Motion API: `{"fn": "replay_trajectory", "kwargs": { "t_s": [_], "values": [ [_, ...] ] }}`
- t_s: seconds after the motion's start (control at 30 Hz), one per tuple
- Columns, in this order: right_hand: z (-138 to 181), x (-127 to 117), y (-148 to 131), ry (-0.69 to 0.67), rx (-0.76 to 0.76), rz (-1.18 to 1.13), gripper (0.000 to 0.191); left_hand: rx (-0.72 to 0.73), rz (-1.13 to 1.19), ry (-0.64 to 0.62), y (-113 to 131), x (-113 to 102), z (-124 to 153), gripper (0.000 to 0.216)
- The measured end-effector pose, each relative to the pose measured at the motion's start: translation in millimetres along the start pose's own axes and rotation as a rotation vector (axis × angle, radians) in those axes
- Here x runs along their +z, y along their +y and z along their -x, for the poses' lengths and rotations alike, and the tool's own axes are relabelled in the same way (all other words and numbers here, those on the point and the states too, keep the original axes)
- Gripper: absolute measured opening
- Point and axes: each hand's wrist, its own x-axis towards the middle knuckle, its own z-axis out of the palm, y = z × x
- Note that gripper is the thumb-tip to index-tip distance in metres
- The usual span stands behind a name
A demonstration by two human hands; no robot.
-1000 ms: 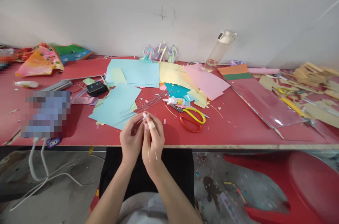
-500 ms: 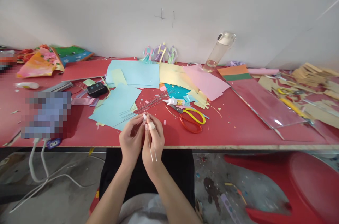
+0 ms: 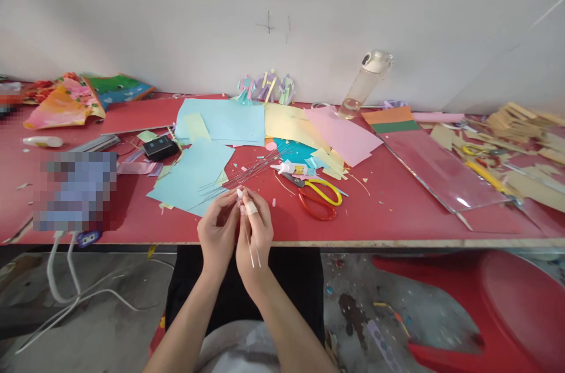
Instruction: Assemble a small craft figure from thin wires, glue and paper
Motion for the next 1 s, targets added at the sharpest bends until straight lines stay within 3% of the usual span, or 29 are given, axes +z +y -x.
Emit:
{"fn": "replay_trajectory", "kwargs": {
  "t_s": [0.37,0.57,1.0],
  "values": [
    [-2.7,-3.9,-13.6,0.020,0.145,0.000,0.023,-0.044,0.030,-0.016,2.1,1.6,-1.4,0.016],
    [-2.1,-4.0,-9.6,0.039,0.080,0.014,0.019,-0.033,0.046,-0.021,3.8,1.8,-2.3,0.016],
    [-1.0,-6.3,-7.2,0.048,0.137,0.010,0.021,-0.046,0.037,-0.057,1.2,2.4,-3.2,0.018]
  ]
}}
